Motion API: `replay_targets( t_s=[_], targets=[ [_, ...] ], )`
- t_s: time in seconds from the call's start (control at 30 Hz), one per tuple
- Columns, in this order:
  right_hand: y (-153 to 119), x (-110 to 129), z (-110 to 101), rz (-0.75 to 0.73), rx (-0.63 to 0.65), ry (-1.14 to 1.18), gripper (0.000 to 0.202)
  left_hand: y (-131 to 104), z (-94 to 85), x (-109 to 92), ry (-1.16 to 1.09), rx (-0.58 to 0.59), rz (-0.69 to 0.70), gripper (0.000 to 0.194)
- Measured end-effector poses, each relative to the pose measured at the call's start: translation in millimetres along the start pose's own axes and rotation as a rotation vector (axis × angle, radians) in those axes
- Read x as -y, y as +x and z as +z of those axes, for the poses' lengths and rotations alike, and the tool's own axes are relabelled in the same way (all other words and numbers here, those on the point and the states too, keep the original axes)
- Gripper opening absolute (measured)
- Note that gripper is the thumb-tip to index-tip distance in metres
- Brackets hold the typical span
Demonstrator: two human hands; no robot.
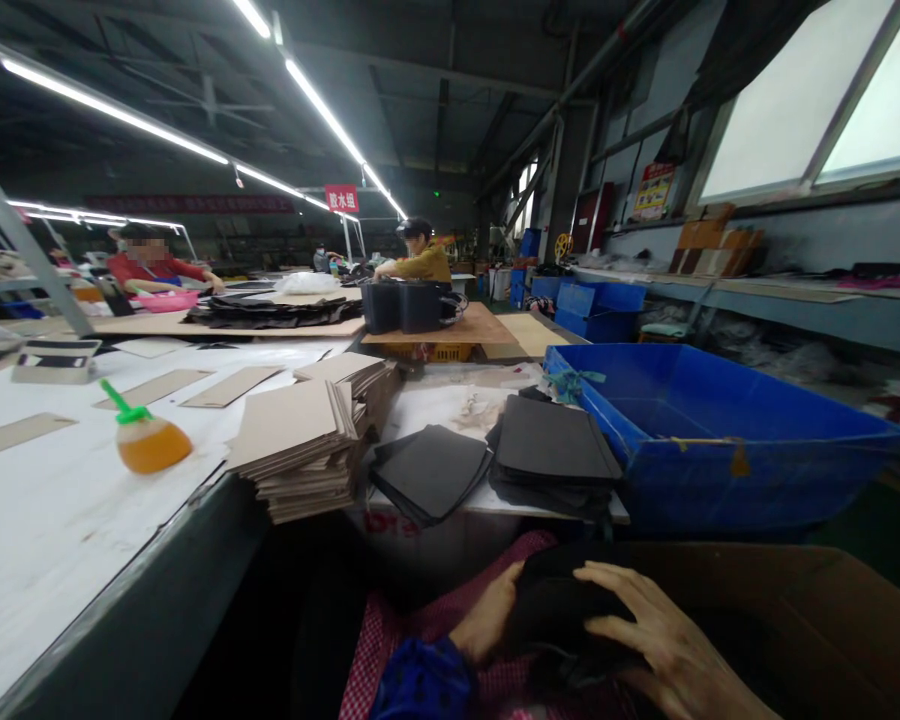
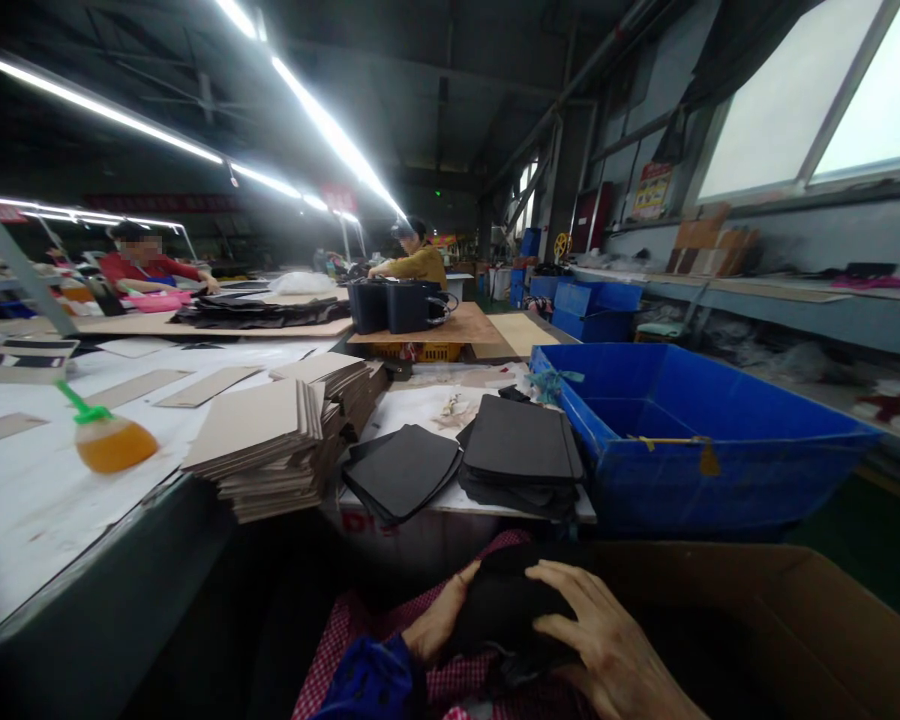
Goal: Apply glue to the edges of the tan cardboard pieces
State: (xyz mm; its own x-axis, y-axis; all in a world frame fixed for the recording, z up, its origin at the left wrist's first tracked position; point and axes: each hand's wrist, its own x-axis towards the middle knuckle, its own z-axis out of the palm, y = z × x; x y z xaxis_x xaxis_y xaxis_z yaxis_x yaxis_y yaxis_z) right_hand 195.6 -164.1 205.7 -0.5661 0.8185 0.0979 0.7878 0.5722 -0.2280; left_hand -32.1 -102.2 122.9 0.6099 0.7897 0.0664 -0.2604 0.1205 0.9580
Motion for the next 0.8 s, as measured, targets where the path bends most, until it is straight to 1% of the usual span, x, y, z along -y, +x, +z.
replay_targets(
  t_s=[0.03,0.1,0.17,0.2,0.27,0.33,0.4,0.43,0.5,0.57,0.67,0.73,0.8],
  targets=[
    [-0.3,0.4,-0.4,0.004,0.003,0.010,0.029,-0.1,0.5,-0.3,-0.062,-0.004,-0.010,0.086],
    [-1.0,1.3,-1.0,0.010,0.010,0.035,0.032,-0.5,1.2,0.0,-0.138,-0.011,-0.001,0.079],
    [-1.0,2.9,-1.9,0.021,0.041,0.069,0.040,0.1,1.6,3.0,-0.160,-0.059,-0.002,0.070],
    [-0.8,4.2,-2.6,0.032,0.061,0.086,0.044,1.1,1.5,6.1,-0.154,-0.087,-0.006,0.069],
    [0.0,6.6,-4.4,0.051,0.103,0.116,0.046,4.5,0.7,15.3,-0.184,-0.116,-0.022,0.077],
    [-0.2,6.9,-6.8,0.056,0.121,0.154,0.041,8.9,-1.6,26.0,-0.215,-0.137,-0.002,0.080],
    [-2.3,3.3,-9.6,0.056,0.096,0.202,0.030,12.5,-4.8,32.8,-0.203,-0.176,0.022,0.072],
    [-3.9,0.3,-11.3,0.068,0.073,0.220,0.025,13.6,-6.4,33.3,-0.185,-0.200,0.031,0.066],
    [-7.1,-6.3,-15.0,0.121,0.028,0.231,0.024,14.3,-8.3,28.0,-0.130,-0.238,0.043,0.057],
    [-8.2,-10.3,-18.8,0.167,0.007,0.217,0.024,13.5,-7.6,17.0,-0.090,-0.228,0.056,0.054],
    [-3.7,-8.2,-21.7,0.163,-0.004,0.204,0.019,10.7,-3.3,2.7,-0.082,-0.171,0.063,0.054],
    [1.7,-4.5,-20.5,0.164,-0.018,0.211,0.018,8.7,-0.6,0.5,-0.020,-0.129,0.042,0.055],
    [5.9,-2.5,-17.0,0.189,-0.028,0.221,0.017,6.8,0.7,3.4,0.094,-0.083,0.051,0.061]
  ],
)
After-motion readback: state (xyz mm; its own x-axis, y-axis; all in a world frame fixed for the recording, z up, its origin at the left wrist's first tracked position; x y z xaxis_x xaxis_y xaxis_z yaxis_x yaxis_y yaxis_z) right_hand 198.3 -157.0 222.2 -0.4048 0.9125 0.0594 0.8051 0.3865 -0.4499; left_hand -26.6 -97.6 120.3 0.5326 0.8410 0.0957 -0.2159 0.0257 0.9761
